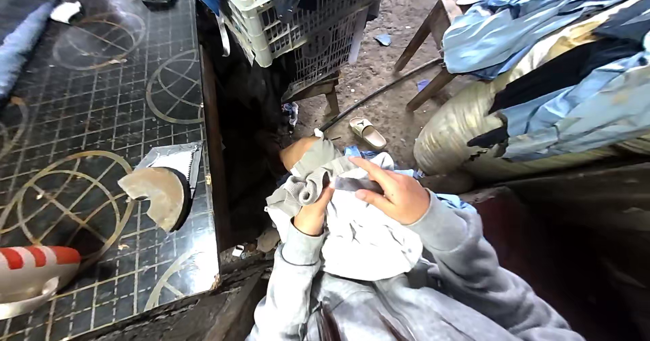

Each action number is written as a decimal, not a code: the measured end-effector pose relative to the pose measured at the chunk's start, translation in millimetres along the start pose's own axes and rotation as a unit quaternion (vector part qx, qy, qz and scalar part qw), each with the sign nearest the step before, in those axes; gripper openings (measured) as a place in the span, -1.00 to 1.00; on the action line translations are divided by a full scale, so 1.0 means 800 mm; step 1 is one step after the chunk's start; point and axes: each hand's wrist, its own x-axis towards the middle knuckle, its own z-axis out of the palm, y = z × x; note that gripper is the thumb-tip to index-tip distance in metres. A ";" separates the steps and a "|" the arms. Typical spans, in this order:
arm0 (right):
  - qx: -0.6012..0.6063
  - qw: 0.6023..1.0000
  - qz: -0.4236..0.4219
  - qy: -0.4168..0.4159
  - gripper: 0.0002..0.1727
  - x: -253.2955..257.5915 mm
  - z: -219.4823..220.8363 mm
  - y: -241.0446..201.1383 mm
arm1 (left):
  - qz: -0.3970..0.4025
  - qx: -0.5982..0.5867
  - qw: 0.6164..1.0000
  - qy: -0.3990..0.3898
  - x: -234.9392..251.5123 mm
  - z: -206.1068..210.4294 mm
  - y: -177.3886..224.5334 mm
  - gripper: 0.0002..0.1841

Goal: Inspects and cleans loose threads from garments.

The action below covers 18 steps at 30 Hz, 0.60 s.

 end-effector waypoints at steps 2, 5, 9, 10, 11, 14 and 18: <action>0.015 0.999 -0.023 -0.022 -0.31 0.005 -0.004 0.001 | 0.028 -0.016 0.999 0.000 0.000 0.000 -0.004 -0.85; 0.030 0.998 -0.031 -0.036 -0.36 0.007 0.002 -0.003 | 0.049 -0.040 0.998 0.005 -0.001 0.000 -0.009 -0.83; -0.010 1.000 -0.010 -0.008 -0.40 0.004 0.019 -0.006 | 0.062 -0.054 0.996 0.022 0.001 0.003 -0.013 -0.80; -0.021 1.000 -0.013 0.007 -0.41 0.002 0.022 -0.007 | 0.069 -0.057 0.996 0.023 0.001 0.004 -0.015 -0.80; -0.031 0.999 -0.018 0.023 -0.43 0.001 0.024 -0.007 | 0.079 -0.057 0.995 0.023 0.001 0.003 -0.018 -0.80; -0.054 0.997 -0.035 0.052 -0.45 0.000 0.027 -0.009 | 0.112 -0.069 0.991 0.021 0.004 0.001 -0.026 -0.78; -0.046 0.996 -0.045 0.061 -0.49 0.001 0.036 -0.005 | 0.131 -0.070 0.989 0.017 0.005 0.000 -0.029 -0.78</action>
